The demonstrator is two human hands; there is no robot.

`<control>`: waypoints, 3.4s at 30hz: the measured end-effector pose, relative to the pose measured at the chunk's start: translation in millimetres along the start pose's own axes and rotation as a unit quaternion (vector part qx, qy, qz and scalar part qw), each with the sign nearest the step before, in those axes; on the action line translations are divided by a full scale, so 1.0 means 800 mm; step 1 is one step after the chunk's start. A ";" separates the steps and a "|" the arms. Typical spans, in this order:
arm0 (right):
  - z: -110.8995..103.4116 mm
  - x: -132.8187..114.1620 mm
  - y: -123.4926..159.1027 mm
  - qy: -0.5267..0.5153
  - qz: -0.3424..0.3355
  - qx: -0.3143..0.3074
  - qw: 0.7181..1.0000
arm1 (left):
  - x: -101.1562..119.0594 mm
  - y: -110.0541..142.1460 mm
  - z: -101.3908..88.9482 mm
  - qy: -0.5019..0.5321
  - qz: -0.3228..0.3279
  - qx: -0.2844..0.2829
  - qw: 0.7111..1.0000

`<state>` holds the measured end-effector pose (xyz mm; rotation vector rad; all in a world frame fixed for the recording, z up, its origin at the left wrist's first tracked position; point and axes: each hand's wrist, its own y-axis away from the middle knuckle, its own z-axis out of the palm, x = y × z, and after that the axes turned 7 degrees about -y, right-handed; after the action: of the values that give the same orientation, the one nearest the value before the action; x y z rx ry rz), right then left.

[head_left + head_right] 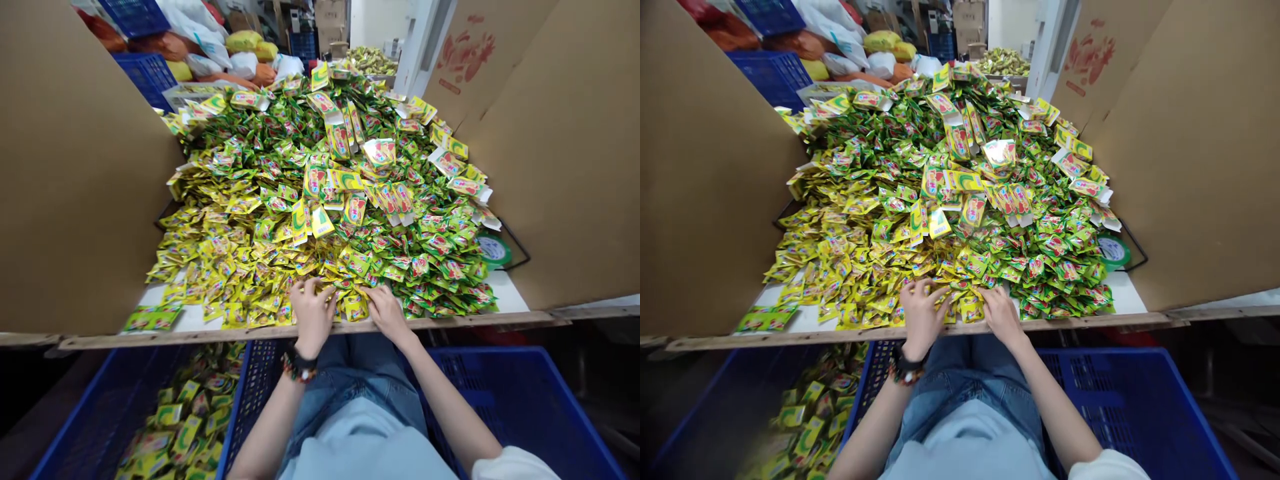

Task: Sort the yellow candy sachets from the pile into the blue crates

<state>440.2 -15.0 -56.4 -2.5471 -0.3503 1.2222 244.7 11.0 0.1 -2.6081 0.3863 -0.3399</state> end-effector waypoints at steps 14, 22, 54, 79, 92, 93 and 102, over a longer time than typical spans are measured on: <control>-0.026 -0.013 -0.009 -0.241 0.045 0.100 0.964 | 0.025 -0.039 0.014 0.243 0.064 -0.133 0.959; -0.029 -0.022 -0.011 -0.290 0.094 0.088 0.948 | 0.029 -0.020 0.013 0.453 -0.079 -0.216 0.861; -0.059 -0.063 -0.017 -0.374 0.101 0.222 0.895 | 0.004 -0.039 -0.013 0.010 0.250 -0.142 0.958; -0.057 -0.105 -0.024 0.053 0.012 -0.021 0.998 | 0.059 0.052 0.056 0.214 0.037 0.053 0.975; -0.021 -0.078 0.013 -0.253 0.097 0.151 0.951 | 0.055 0.056 0.058 0.258 -0.003 0.066 0.964; -0.018 -0.074 0.012 -0.304 0.122 0.160 0.931 | 0.056 0.057 0.060 0.260 0.007 0.082 0.962; -0.003 -0.077 0.006 -0.368 0.064 -0.001 0.928 | 0.056 0.060 0.063 0.262 0.011 0.074 0.962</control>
<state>405.5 -40.9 -12.7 -2.0312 -0.3359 2.2026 291.9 -23.2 -58.6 -2.3373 0.5397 -1.0179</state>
